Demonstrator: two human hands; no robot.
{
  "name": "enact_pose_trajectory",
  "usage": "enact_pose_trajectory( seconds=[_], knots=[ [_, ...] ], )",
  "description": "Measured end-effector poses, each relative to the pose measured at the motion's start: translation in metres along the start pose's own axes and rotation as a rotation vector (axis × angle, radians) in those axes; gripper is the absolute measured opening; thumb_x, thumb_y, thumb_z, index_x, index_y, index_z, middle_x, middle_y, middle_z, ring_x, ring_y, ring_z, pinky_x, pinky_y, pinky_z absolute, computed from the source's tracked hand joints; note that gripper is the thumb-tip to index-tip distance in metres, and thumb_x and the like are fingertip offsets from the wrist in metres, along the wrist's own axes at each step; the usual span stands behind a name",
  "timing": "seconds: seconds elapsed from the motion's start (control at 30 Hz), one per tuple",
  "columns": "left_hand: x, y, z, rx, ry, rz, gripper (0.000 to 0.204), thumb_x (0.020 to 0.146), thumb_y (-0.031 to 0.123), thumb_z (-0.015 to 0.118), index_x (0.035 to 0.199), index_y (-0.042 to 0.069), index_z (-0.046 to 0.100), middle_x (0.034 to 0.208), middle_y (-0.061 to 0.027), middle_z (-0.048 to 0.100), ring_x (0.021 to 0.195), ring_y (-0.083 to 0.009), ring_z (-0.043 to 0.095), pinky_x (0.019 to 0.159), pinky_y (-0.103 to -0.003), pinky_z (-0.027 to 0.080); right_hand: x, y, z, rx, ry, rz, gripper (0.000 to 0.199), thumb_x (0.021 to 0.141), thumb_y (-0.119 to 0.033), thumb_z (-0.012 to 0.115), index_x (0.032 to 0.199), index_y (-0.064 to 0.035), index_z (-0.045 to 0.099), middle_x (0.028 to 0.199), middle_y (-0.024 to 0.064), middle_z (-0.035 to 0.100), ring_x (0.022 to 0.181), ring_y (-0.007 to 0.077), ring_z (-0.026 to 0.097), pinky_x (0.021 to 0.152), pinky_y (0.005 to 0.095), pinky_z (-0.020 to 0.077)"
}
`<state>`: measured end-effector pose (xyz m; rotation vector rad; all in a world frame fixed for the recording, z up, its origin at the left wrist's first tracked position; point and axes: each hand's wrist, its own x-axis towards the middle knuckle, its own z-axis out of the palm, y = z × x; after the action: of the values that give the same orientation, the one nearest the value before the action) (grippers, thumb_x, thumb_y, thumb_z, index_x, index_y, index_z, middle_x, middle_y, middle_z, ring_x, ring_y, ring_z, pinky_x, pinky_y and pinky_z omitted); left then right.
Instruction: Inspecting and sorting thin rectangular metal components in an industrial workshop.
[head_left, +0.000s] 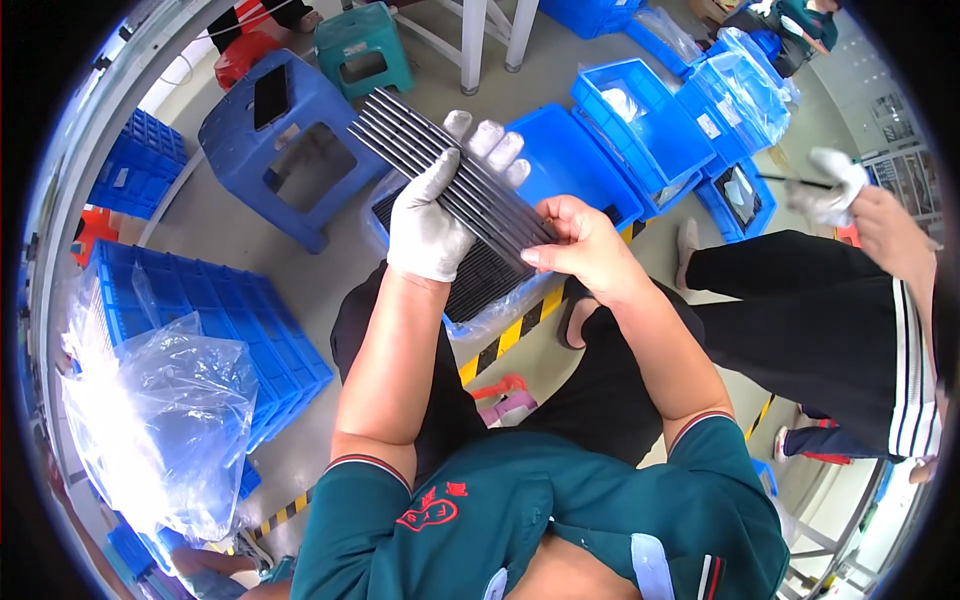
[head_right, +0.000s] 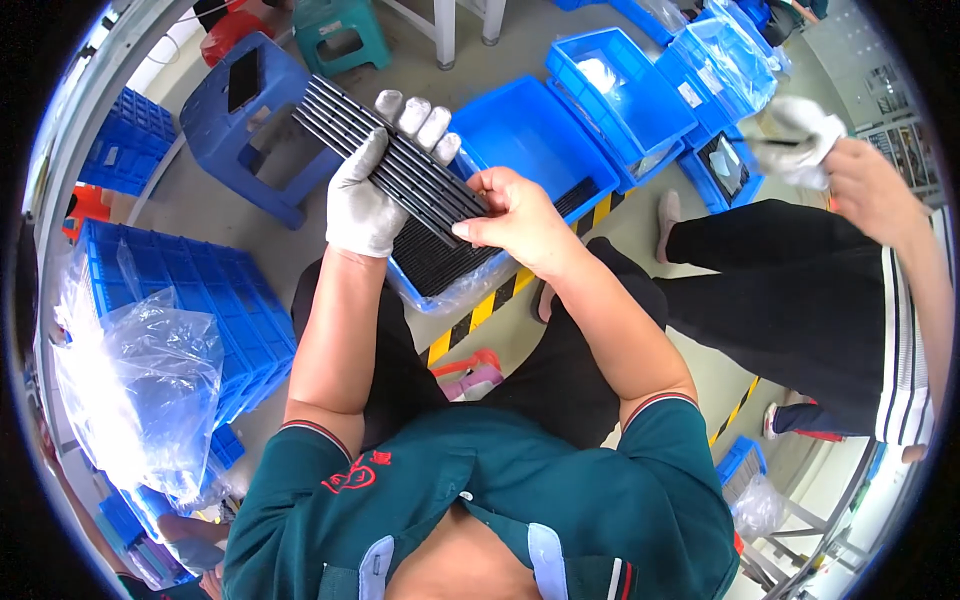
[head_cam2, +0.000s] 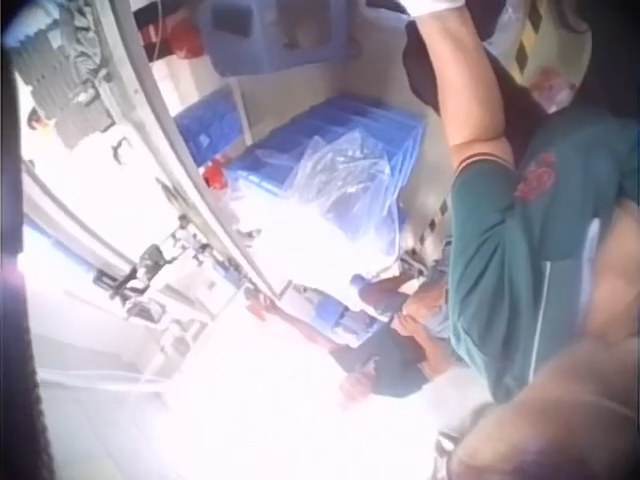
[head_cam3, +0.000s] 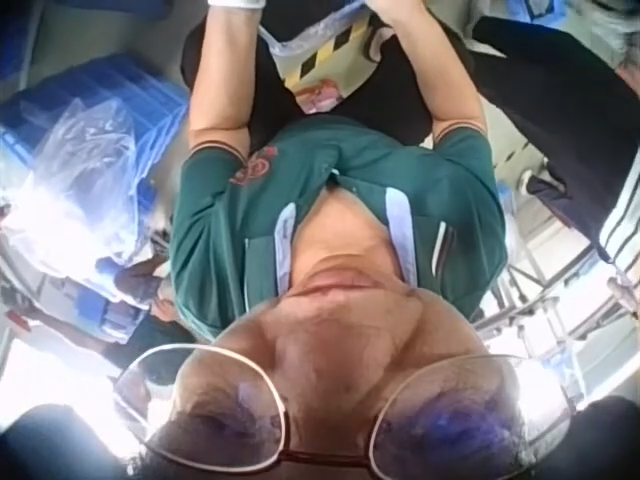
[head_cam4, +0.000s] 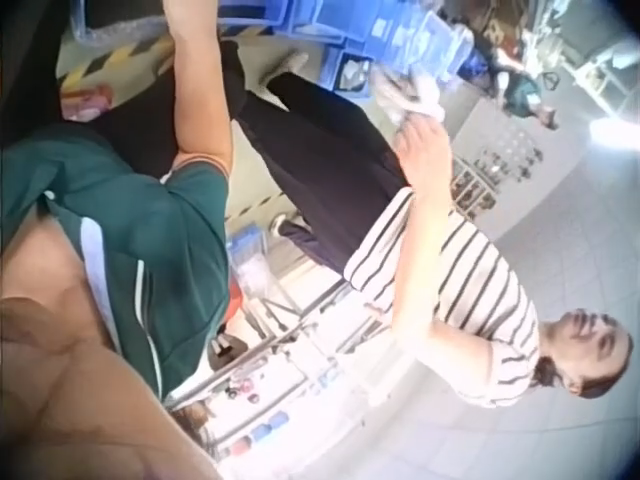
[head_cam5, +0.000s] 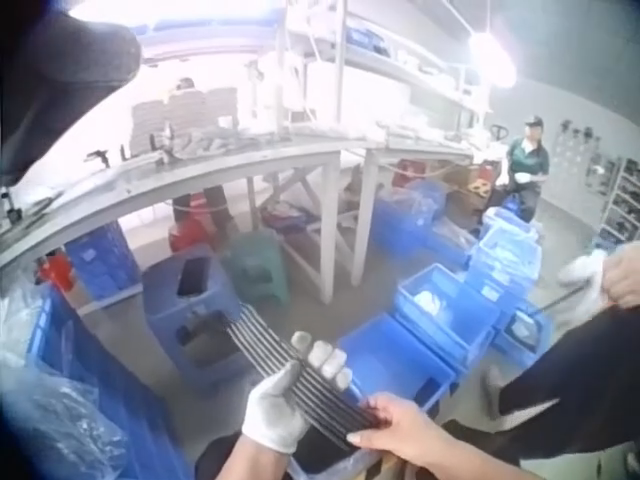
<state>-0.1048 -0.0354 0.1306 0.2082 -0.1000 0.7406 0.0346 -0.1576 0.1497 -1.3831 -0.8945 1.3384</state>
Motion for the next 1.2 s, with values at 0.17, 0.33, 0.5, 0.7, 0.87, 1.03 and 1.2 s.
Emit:
enact_pose_trajectory(
  seconds=[0.17,0.33,0.5,0.7,0.87,1.03,1.2],
  knots=[
    [-0.004,0.002,0.004,0.008,0.069,-0.05,0.036,0.087,0.009,0.053,0.121,0.006,0.046,0.118,-0.0163,0.05,0.12,-0.0365,0.045,0.101,-0.051,0.037,0.005,-0.002,-0.019,-0.014,0.176,-0.183,0.016,0.09,-0.01,0.055,0.104,-0.0009,0.057,0.084,0.0075,0.063,0.073,0.014,0.06,0.068,0.0268,0.05],
    [-0.008,-0.01,0.005,0.016,0.149,-0.165,0.035,0.085,0.007,0.052,0.119,0.002,0.047,0.114,-0.0181,0.051,0.115,-0.0369,0.049,0.097,-0.052,0.041,0.009,-0.019,-0.043,0.264,0.204,-0.278,0.018,0.09,-0.013,0.058,0.102,-0.0027,0.065,0.075,0.0011,0.06,0.06,0.0067,0.051,0.052,0.0208,0.0388],
    [-0.013,-0.027,0.003,-0.062,0.196,-0.315,0.053,0.093,0.039,0.049,0.129,0.001,0.043,0.127,-0.0256,0.049,0.117,-0.0428,0.048,0.099,-0.057,0.037,0.012,-0.019,-0.031,0.259,0.185,-0.464,0.02,0.089,-0.01,0.06,0.104,0.0008,0.065,0.087,0.0052,0.062,0.076,0.0116,0.055,0.066,0.0238,0.045],
    [-0.015,-0.038,0.005,-0.058,0.186,-0.376,0.061,0.091,0.043,0.05,0.131,-0.003,0.041,0.129,-0.0238,0.048,0.117,-0.0412,0.049,0.098,-0.056,0.039,0.009,-0.012,-0.018,-0.365,0.415,-0.659,0.015,0.084,-0.002,0.063,0.098,-0.0018,0.068,0.095,0.0069,0.066,0.086,0.0124,0.062,0.078,0.0243,0.0487],
    [-0.019,-0.041,0.004,0.106,0.227,-0.403,0.044,0.086,0.008,0.05,0.127,-0.004,0.043,0.121,-0.0242,0.054,0.111,-0.0395,0.054,0.096,-0.052,0.044,0.012,-0.007,-0.017,-0.375,0.477,-0.682,0.014,0.08,-0.005,0.068,0.093,-0.0062,0.071,0.084,0.0058,0.067,0.076,0.0124,0.061,0.066,0.0231,0.0479],
    [-0.019,-0.044,0.003,0.121,0.278,-0.452,0.042,0.083,0.001,0.049,0.125,-0.004,0.044,0.117,-0.0241,0.055,0.105,-0.0387,0.058,0.093,-0.051,0.046,0.011,-0.007,-0.016,-0.534,0.543,-0.726,0.014,0.076,-0.004,0.07,0.089,-0.0062,0.071,0.08,0.0072,0.067,0.072,0.0169,0.062,0.064,0.0261,0.0492],
    [-0.017,-0.05,-0.001,0.178,0.315,-0.429,0.042,0.083,0.0,0.049,0.125,-0.005,0.044,0.117,-0.0229,0.056,0.106,-0.0376,0.057,0.095,-0.049,0.047,0.01,-0.006,-0.02,-0.632,0.493,-0.725,0.012,0.08,-0.005,0.067,0.092,-0.0042,0.07,0.084,0.0063,0.066,0.076,0.0146,0.061,0.068,0.0252,0.048]
  ],
)
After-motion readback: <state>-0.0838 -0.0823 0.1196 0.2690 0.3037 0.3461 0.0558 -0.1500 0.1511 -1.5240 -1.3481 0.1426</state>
